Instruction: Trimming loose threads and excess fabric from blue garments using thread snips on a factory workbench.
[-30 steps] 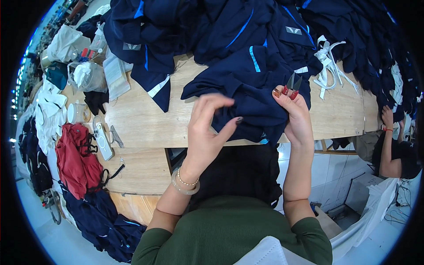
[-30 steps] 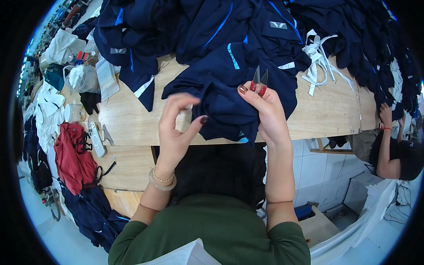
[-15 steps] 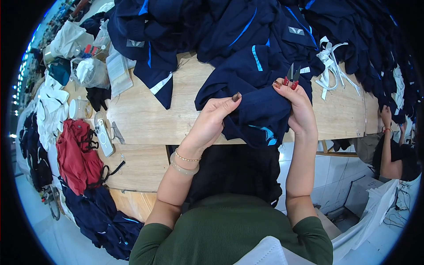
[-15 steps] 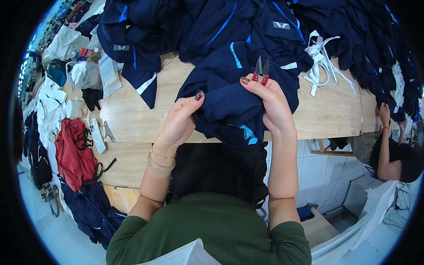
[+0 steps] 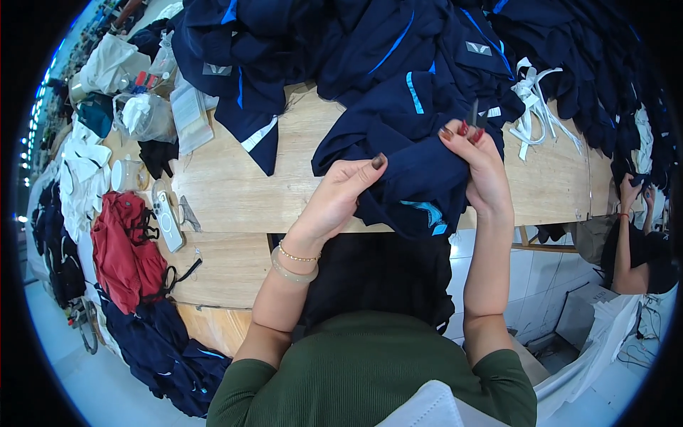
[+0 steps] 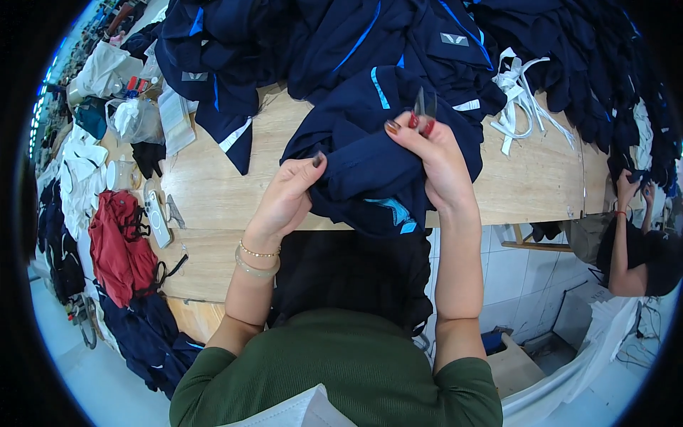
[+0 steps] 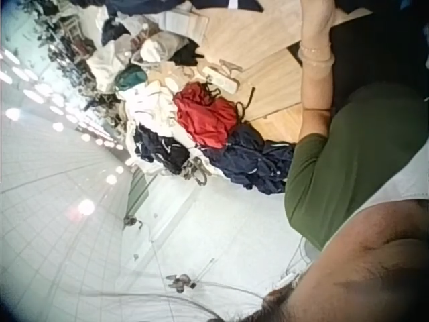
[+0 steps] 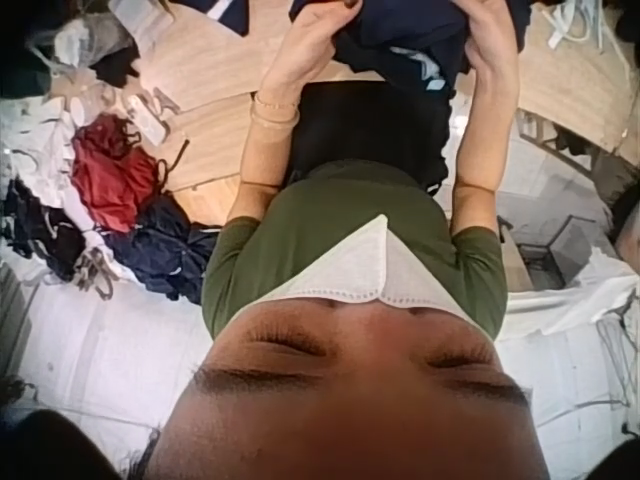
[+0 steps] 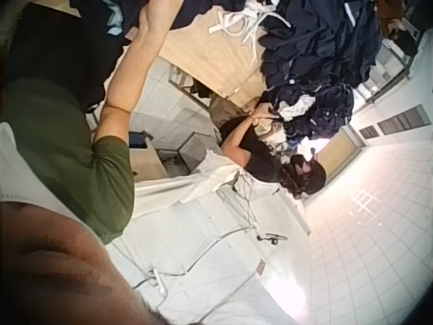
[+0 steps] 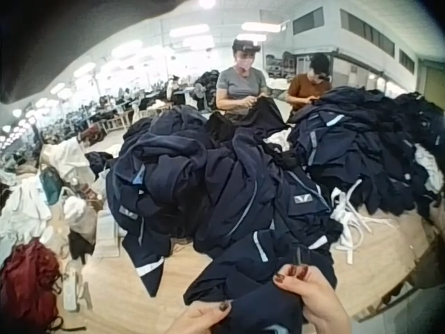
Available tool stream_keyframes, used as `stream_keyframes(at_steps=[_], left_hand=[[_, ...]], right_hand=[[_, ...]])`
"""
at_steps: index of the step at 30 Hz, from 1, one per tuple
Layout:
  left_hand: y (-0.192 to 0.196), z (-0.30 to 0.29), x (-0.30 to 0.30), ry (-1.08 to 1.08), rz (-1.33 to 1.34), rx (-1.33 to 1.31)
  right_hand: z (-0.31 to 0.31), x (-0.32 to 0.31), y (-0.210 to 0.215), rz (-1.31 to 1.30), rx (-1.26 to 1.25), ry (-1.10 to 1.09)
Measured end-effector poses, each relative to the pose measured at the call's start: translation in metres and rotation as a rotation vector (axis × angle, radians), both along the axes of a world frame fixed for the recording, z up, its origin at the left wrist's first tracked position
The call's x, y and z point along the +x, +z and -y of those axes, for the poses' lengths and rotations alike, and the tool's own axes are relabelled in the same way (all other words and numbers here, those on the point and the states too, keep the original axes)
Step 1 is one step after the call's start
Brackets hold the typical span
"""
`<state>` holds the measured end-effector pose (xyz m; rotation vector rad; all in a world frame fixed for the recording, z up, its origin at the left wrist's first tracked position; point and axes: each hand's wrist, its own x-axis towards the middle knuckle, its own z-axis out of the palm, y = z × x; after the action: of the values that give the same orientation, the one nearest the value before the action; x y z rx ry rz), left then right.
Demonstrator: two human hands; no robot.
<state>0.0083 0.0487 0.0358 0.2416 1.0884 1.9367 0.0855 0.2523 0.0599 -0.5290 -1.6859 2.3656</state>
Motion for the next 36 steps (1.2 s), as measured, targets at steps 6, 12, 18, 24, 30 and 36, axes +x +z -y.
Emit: stream_keyframes(at_steps=[6, 12, 18, 24, 30, 36], left_hand=[[-0.026, 0.023, -0.039, 0.36, -0.86, -0.592], [-0.039, 0.057, -0.028, 0.351, -0.427, -0.579], [-0.044, 0.068, -0.021, 0.312, -0.297, -0.504], [-0.04, 0.062, -0.021, 0.328, -0.176, -0.407], [-0.037, 0.073, -0.02, 0.434, 0.187, -0.018], [-0.037, 0.077, -0.026, 0.455, 0.43, 0.053]], right_hand=[[0.013, -0.08, -0.007, -0.118, 1.147, -0.095], [0.017, -0.021, -0.004, -0.104, 0.857, -0.211], [0.051, 0.083, -0.039, -0.047, 1.06, -0.385], [0.073, 0.101, -0.095, 0.274, 1.272, -0.242], [0.028, 0.09, -0.062, 0.259, 0.364, -0.546], [0.001, 0.085, -0.031, 0.03, -0.369, -0.503]])
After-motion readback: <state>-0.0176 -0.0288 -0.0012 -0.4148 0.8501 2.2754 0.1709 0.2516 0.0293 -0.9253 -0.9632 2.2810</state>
